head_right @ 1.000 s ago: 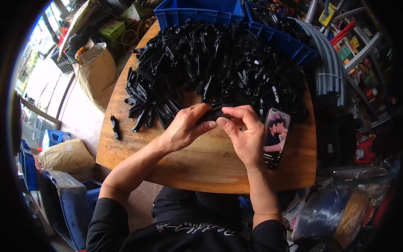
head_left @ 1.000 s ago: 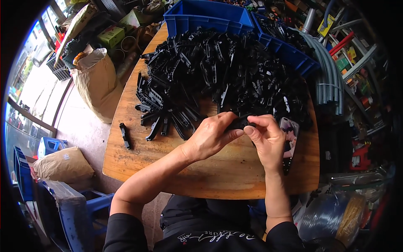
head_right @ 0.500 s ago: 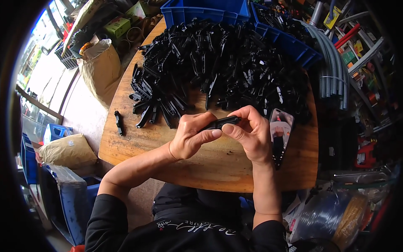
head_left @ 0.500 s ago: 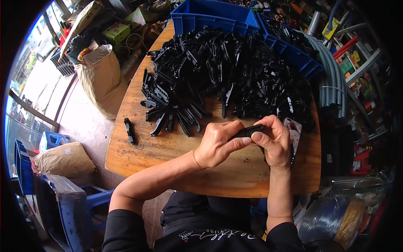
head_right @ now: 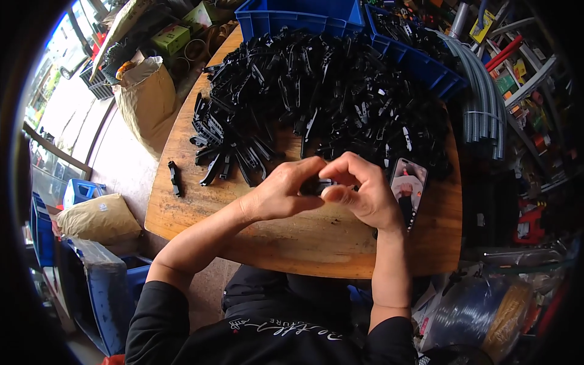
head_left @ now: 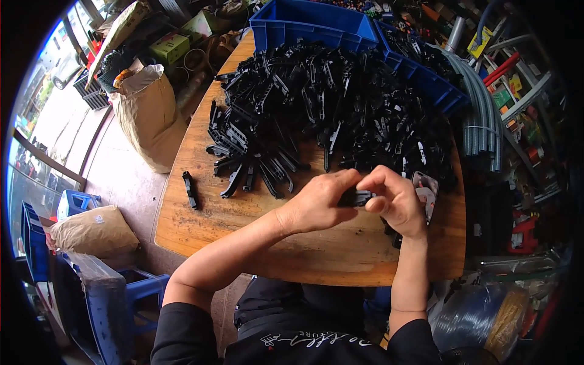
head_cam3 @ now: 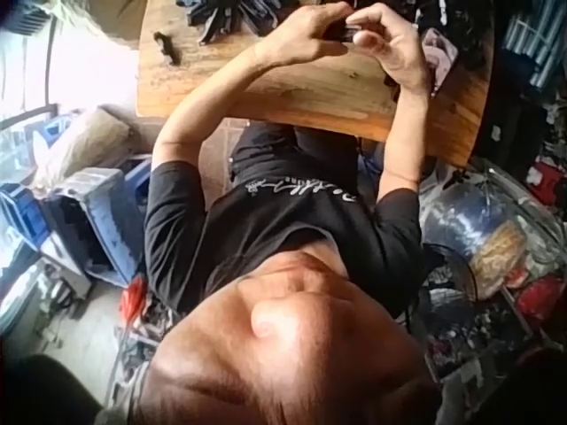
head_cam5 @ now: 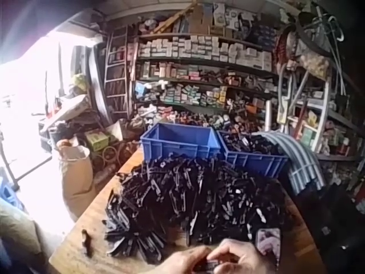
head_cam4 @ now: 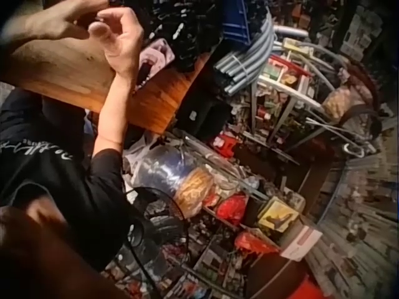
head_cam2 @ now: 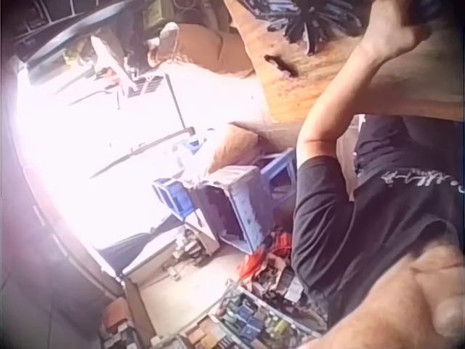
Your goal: Assembling and inspecting small black plastic industrial components at a workbench.
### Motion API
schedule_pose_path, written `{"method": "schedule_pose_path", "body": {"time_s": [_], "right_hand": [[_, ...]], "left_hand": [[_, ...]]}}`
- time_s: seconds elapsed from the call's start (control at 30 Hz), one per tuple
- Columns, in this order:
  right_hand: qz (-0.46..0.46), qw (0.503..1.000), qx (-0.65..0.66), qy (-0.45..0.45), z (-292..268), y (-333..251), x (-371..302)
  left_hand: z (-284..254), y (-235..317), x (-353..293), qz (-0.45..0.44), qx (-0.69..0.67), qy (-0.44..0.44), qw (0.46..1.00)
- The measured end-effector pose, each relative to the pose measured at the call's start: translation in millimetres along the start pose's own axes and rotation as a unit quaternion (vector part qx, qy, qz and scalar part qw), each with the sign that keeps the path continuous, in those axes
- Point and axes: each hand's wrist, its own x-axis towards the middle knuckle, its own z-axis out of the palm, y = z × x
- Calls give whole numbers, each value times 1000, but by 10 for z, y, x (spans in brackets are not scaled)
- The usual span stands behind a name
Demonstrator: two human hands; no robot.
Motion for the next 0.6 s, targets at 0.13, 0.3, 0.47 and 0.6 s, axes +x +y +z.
{"method": "schedule_pose_path", "body": {"time_s": [0.13,0.3,0.47,0.6], "right_hand": [[-11,949,-263,176,45,168,537],[-8,848,-511,137,241,577,886],[-34,845,-523,104,238,337,533],[-30,959,-279,21,268,-120,287]], "left_hand": [[-248,-124,77,-121,-82,203,968],[-518,-263,125,-107,-15,249,963],[-412,-228,121,0,287,199,937],[-350,-202,41,88,287,96,949]]}}
